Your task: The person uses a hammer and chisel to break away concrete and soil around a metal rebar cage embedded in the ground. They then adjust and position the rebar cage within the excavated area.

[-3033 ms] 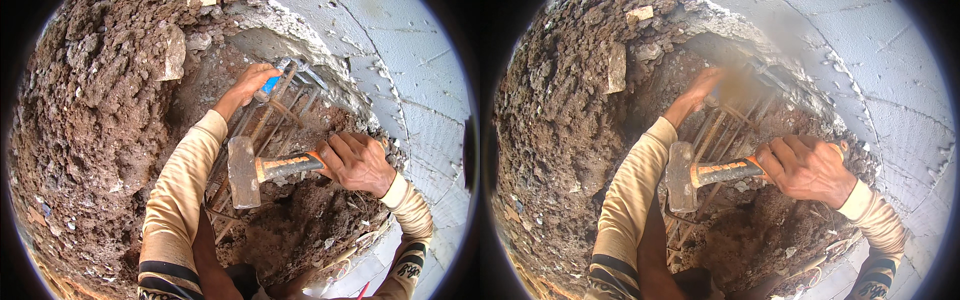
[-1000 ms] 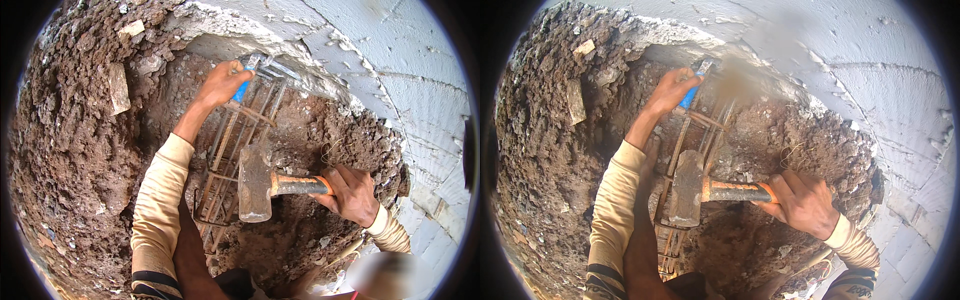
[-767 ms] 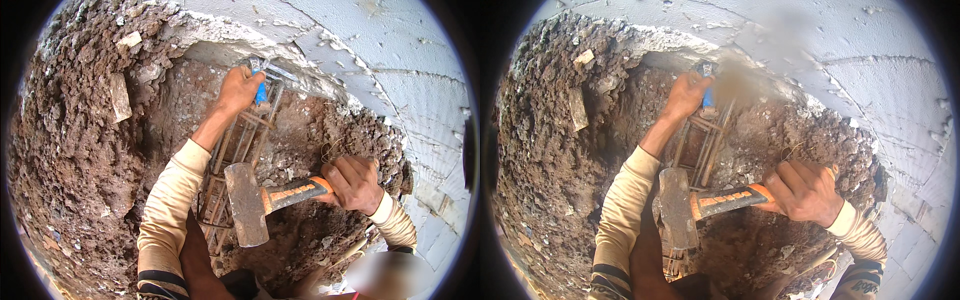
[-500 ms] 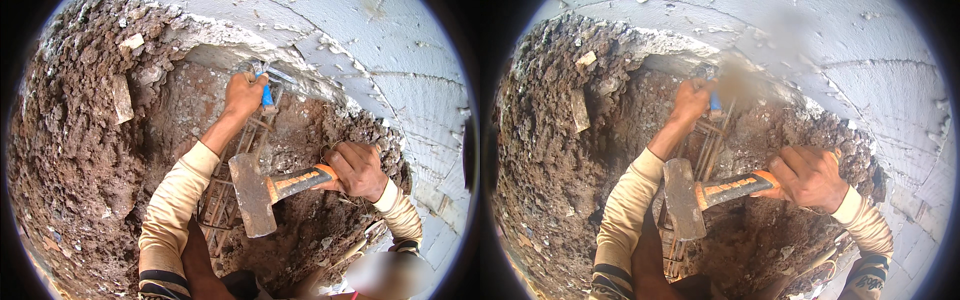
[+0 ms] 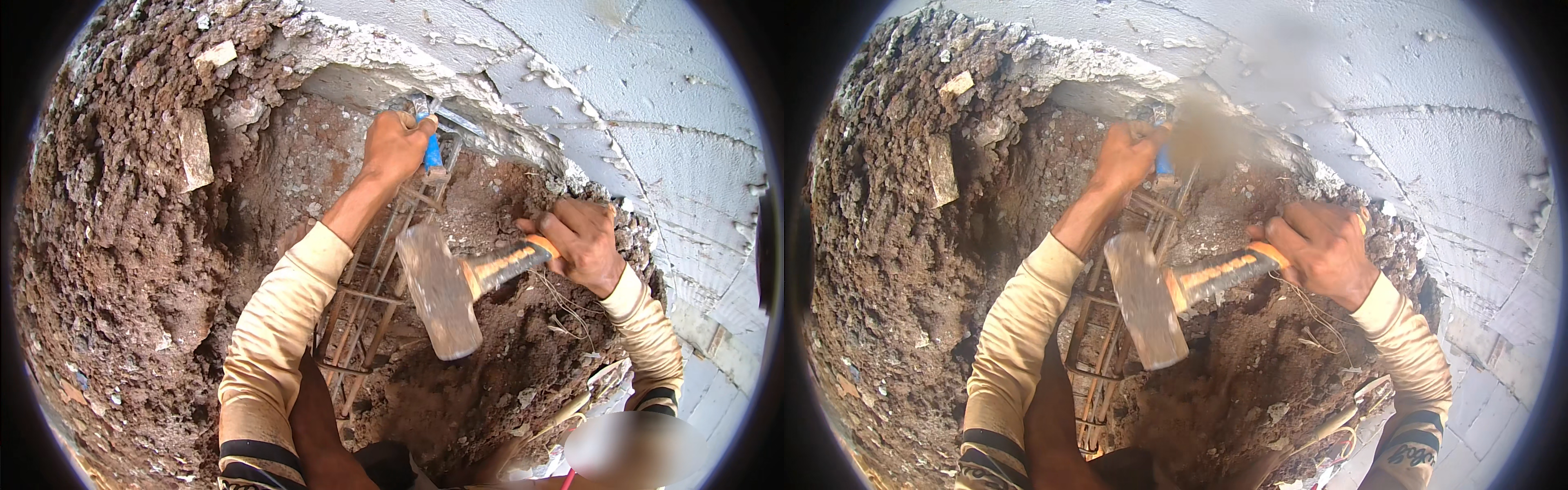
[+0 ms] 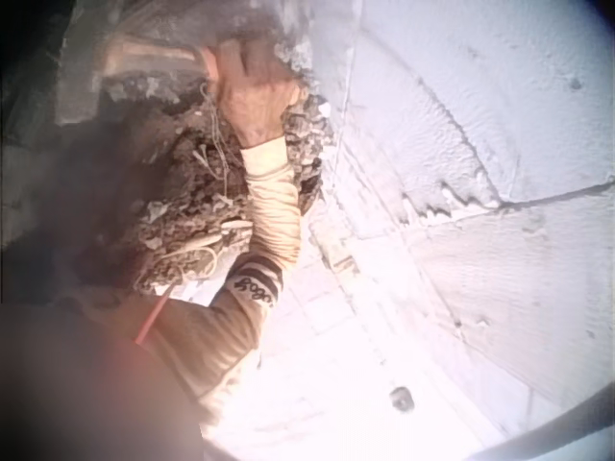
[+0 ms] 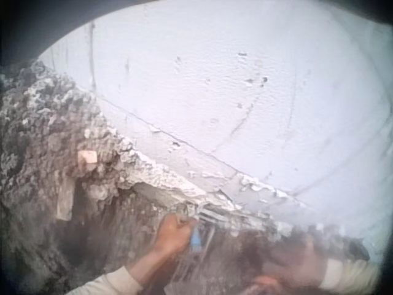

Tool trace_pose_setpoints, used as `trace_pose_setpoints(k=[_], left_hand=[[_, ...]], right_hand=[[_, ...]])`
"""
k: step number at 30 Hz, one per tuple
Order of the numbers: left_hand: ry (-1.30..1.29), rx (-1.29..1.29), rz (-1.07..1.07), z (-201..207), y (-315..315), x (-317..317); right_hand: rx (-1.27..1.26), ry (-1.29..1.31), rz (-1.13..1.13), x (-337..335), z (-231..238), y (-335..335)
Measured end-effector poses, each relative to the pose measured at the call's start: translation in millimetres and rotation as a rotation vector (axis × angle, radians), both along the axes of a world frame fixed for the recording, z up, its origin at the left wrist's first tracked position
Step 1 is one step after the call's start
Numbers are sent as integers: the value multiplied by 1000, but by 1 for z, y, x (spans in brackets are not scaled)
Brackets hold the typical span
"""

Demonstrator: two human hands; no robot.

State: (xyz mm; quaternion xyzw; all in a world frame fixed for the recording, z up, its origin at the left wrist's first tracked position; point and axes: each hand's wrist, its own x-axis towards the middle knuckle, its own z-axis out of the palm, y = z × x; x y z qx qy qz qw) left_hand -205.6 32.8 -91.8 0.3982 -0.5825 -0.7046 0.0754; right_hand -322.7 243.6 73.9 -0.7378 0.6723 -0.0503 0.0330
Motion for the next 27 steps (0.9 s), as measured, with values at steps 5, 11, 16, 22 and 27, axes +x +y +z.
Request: trace_pose_setpoints(k=[5,11,16,22,27], left_hand=[[1,35,38,5,0,-2],[-10,97,13,8,-7,-1],[24,111,19,7,-9,-5],[23,73,-24,-12,-13,-6],[21,103,6,0,2,-13]], right_hand=[[164,127,-157,-16,-16,2],[54,59,-7,8,7,6],[114,121,-110,-13,-15,4],[-40,87,9,20,20,-4],[248,191,-320,-7,-6,7]])
